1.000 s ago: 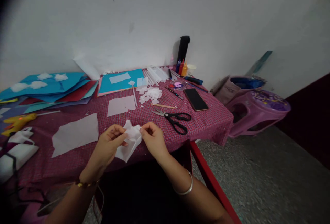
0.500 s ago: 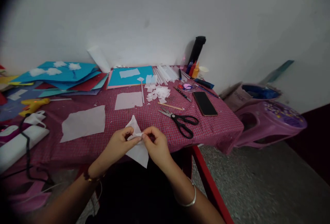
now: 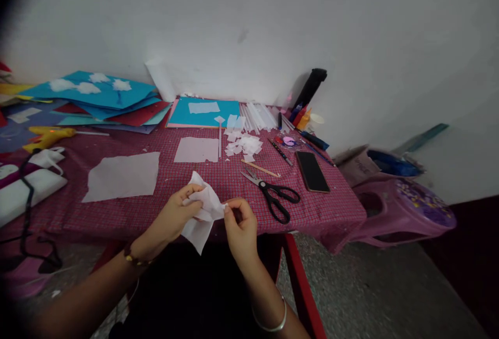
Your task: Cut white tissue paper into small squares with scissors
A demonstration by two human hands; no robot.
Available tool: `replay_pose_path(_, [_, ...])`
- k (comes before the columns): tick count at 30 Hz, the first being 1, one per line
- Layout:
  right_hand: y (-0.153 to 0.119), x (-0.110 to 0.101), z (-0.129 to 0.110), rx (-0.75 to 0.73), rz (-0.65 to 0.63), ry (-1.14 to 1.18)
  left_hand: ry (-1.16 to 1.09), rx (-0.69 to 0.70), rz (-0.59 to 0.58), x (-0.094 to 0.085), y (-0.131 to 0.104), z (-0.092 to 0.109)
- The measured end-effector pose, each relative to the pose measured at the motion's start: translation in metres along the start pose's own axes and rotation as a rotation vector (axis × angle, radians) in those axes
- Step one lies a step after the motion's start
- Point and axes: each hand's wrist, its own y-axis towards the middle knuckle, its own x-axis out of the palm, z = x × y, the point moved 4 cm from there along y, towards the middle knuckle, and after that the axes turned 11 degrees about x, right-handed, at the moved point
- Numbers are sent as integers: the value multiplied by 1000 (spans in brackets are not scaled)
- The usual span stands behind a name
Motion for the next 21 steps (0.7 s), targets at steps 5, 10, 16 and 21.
replay_pose_path(5, [1,-8,13,11,64,38,-374,-150,-11,4,1,-13])
replay_pose_path(10, [-2,-12,18,-11,79,42,-277,-45,-33,1,0,-11])
replay_pose_path(16, [-10,-9,9,-121,31,-69,90,51,-8,-1,-1,-1])
replay_pose_path(21, [-4,-17,22,21,88,-46,391,401,25,-13,2,21])
